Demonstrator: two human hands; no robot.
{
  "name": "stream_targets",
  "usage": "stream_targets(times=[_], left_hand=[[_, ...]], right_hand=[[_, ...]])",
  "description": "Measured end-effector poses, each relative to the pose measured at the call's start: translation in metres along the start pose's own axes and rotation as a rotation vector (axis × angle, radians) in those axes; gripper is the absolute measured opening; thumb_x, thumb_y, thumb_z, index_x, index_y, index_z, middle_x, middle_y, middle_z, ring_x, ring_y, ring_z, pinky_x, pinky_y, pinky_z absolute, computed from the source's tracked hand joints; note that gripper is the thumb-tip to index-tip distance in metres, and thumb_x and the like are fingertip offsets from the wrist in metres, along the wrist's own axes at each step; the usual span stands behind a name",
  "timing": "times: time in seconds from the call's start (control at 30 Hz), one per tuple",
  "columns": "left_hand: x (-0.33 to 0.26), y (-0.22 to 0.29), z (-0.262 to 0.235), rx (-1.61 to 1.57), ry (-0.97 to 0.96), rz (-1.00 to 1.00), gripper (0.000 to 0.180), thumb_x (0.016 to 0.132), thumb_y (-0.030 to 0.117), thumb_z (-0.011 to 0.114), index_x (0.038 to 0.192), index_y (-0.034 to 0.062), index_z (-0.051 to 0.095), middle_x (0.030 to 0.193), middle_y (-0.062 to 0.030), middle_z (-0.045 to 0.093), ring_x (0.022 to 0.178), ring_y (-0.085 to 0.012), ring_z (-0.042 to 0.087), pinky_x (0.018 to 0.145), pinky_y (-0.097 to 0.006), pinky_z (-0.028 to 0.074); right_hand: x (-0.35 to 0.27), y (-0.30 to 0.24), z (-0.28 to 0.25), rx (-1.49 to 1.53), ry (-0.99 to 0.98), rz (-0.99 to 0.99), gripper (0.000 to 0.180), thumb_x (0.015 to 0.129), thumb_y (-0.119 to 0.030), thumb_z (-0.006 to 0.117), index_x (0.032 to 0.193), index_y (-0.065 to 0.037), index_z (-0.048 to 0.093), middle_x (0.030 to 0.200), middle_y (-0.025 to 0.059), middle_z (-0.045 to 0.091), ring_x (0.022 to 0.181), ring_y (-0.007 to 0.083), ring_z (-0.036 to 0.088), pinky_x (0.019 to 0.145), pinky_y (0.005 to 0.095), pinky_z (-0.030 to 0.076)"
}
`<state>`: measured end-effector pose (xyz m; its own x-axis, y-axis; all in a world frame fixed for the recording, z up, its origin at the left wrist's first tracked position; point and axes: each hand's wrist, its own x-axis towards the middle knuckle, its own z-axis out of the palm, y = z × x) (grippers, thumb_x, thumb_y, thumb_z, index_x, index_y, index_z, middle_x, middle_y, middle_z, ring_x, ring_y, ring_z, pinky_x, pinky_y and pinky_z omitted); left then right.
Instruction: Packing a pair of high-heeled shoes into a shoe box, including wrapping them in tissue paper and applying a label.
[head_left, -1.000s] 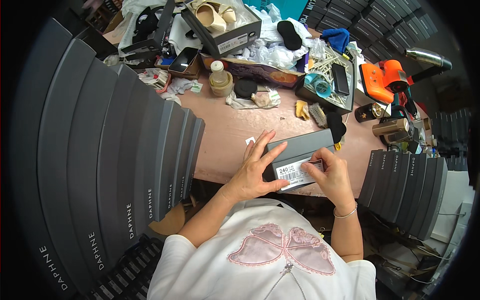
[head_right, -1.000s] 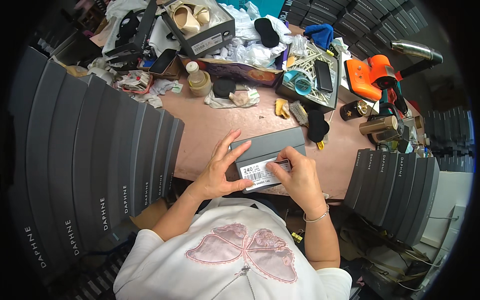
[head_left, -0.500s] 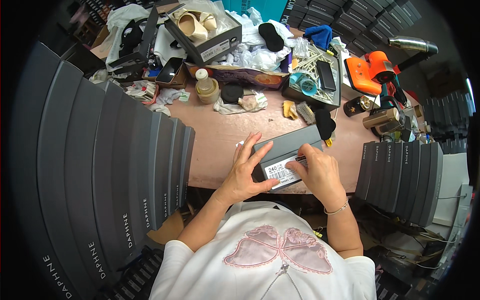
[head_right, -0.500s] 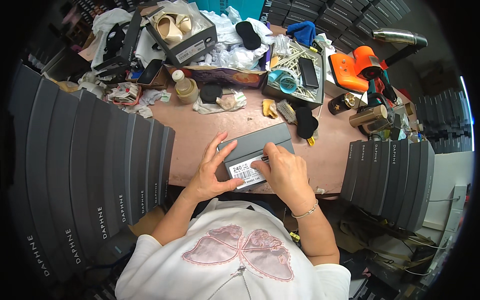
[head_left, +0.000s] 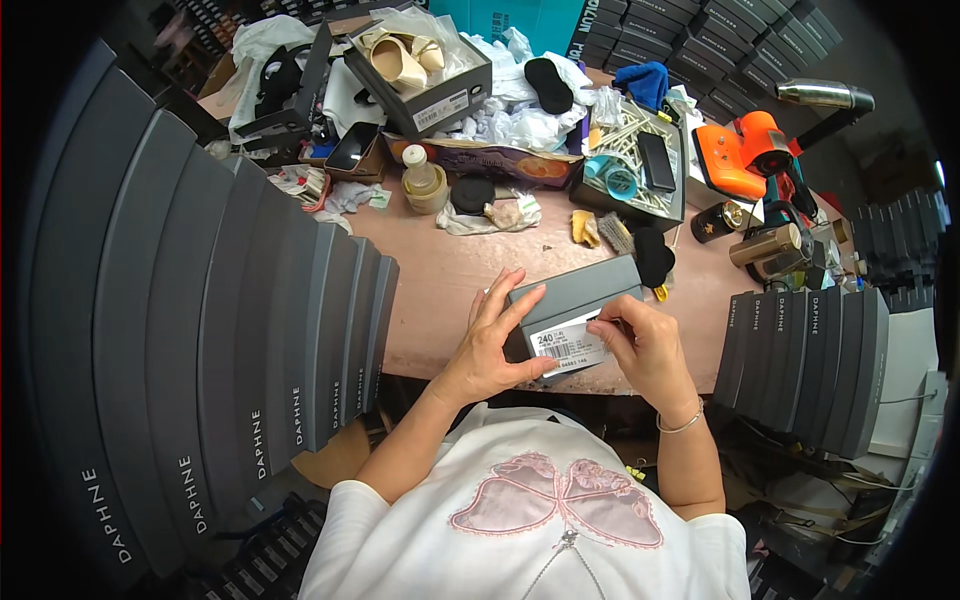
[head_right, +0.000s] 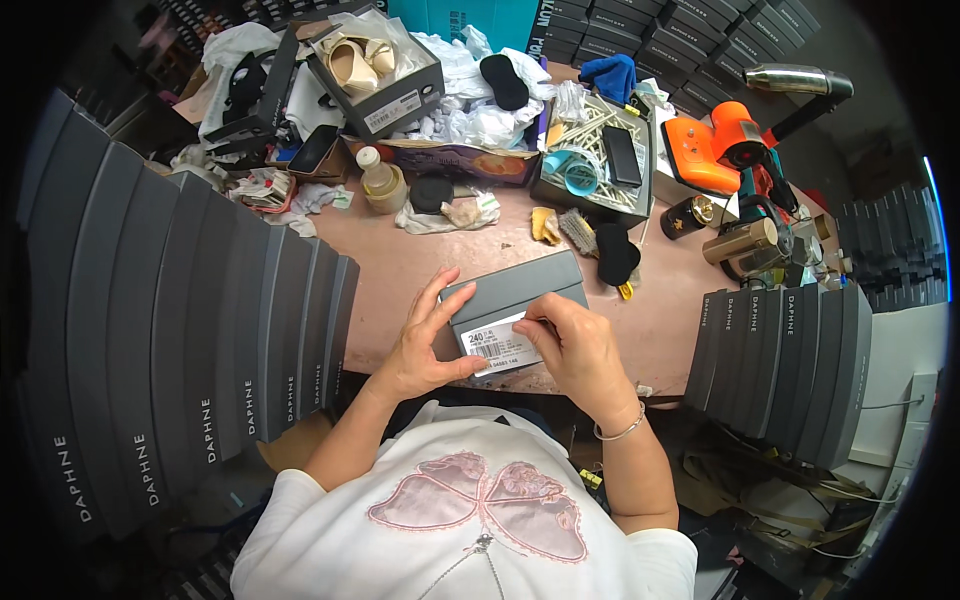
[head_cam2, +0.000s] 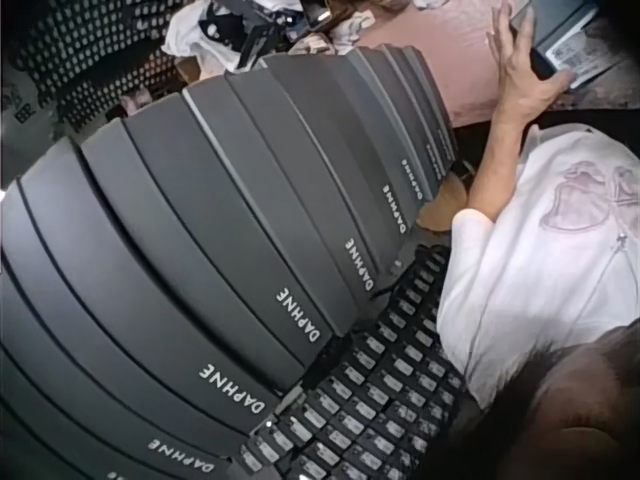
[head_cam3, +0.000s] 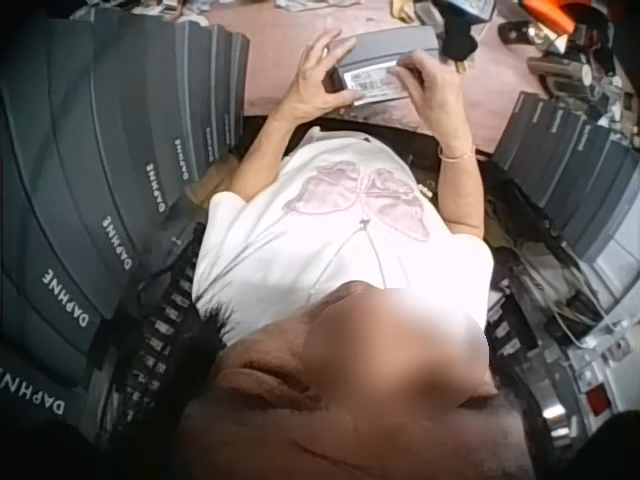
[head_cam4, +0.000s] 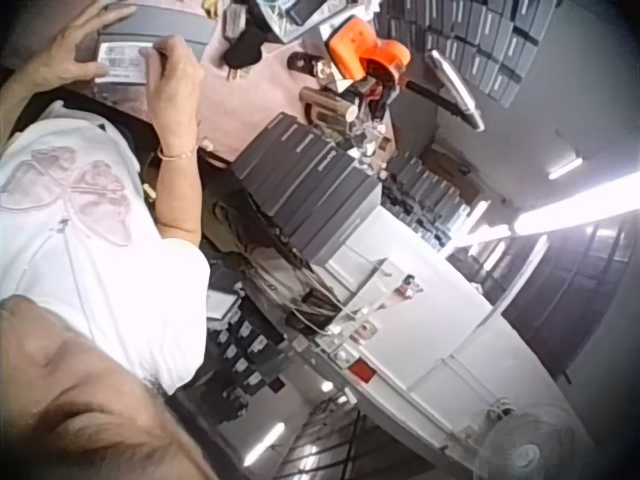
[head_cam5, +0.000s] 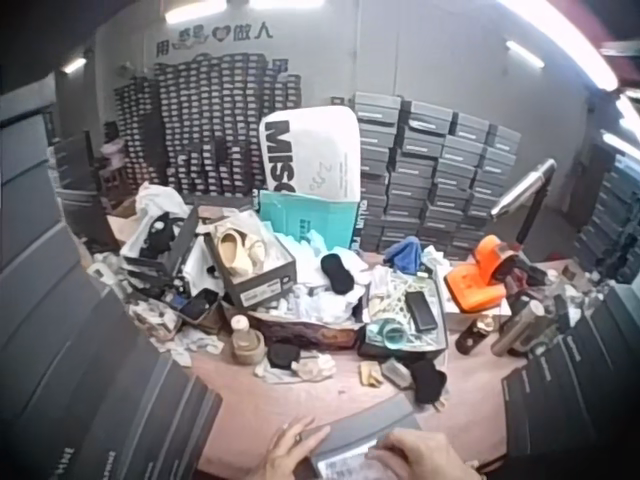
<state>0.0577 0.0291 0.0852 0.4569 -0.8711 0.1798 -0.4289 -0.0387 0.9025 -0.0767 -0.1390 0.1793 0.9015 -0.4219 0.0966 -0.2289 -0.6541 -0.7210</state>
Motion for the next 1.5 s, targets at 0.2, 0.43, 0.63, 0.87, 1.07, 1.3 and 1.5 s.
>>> stream_targets(times=[0.2, 0.43, 0.63, 0.87, 1.07, 1.3, 1.5], left_hand=[[0.000, 0.001, 0.000, -0.017, -0.003, 0.000, 0.082, 0.069, 0.032, 0.081, 0.139, 0.0085, 0.045, 0.147, -0.0214, 0.028, 0.139, -0.0400, 0.022, 0.111, -0.049, 0.023], [0.001, -0.002, 0.002, -0.012, 0.000, -0.013, 0.083, 0.068, 0.031, 0.082, 0.139, 0.0092, 0.045, 0.147, -0.0203, 0.028, 0.138, -0.0386, 0.026, 0.111, -0.047, 0.026], [0.003, -0.001, 0.002, 0.019, 0.006, -0.002, 0.082, 0.068, 0.030, 0.082, 0.139, 0.0087, 0.046, 0.147, -0.0197, 0.029, 0.137, -0.0379, 0.028, 0.110, -0.046, 0.028], [0.003, -0.001, 0.004, -0.008, 0.024, 0.014, 0.079, 0.070, 0.033, 0.079, 0.138, 0.0076, 0.046, 0.145, -0.0205, 0.031, 0.134, -0.0407, 0.029, 0.109, -0.049, 0.027], [0.000, 0.001, 0.005, 0.056, 0.028, 0.021, 0.080, 0.070, 0.032, 0.081, 0.138, 0.0073, 0.047, 0.146, -0.0201, 0.031, 0.135, -0.0378, 0.030, 0.110, -0.046, 0.029], [-0.002, -0.005, 0.005, 0.030, 0.031, 0.030, 0.083, 0.070, 0.041, 0.080, 0.138, 0.0084, 0.047, 0.145, -0.0191, 0.032, 0.136, -0.0404, 0.027, 0.110, -0.048, 0.026], [-0.005, -0.005, 0.001, -0.126, -0.048, 0.025, 0.094, 0.068, 0.059, 0.076, 0.140, 0.0073, 0.044, 0.145, -0.0214, 0.030, 0.138, -0.0408, 0.024, 0.112, -0.049, 0.022]], right_hand=[[0.001, 0.014, 0.006, -0.042, -0.010, 0.064, 0.016, 0.082, -0.009, 0.070, 0.084, -0.001, 0.057, 0.075, 0.0156, 0.063, 0.063, 0.0302, 0.063, 0.056, 0.0354, 0.048], [-0.003, 0.016, 0.015, -0.243, 0.060, -0.018, 0.018, 0.081, -0.014, 0.070, 0.085, -0.003, 0.056, 0.074, 0.0121, 0.061, 0.066, 0.0305, 0.061, 0.058, 0.0382, 0.048], [-0.007, 0.014, 0.022, -0.429, 0.145, -0.075, 0.017, 0.079, -0.016, 0.071, 0.084, -0.007, 0.058, 0.073, 0.0074, 0.059, 0.069, 0.0258, 0.059, 0.058, 0.0379, 0.047], [-0.011, 0.022, 0.028, -0.342, 0.251, -0.108, 0.017, 0.078, -0.015, 0.072, 0.083, -0.006, 0.059, 0.073, 0.0076, 0.060, 0.069, 0.0252, 0.059, 0.058, 0.0364, 0.047], [-0.014, 0.012, 0.015, -0.129, 0.212, -0.114, 0.016, 0.078, -0.009, 0.073, 0.082, -0.003, 0.059, 0.073, 0.0096, 0.061, 0.068, 0.0268, 0.060, 0.059, 0.0356, 0.047], [-0.022, -0.006, 0.007, -0.189, 0.207, -0.307, 0.015, 0.077, -0.004, 0.073, 0.082, -0.003, 0.058, 0.071, 0.0092, 0.059, 0.065, 0.0263, 0.057, 0.057, 0.0334, 0.045], [-0.022, -0.012, -0.023, -0.012, 0.269, -0.131, 0.014, 0.081, -0.002, 0.072, 0.081, -0.002, 0.057, 0.066, 0.0051, 0.053, 0.055, 0.0134, 0.047, 0.052, 0.0259, 0.039]])
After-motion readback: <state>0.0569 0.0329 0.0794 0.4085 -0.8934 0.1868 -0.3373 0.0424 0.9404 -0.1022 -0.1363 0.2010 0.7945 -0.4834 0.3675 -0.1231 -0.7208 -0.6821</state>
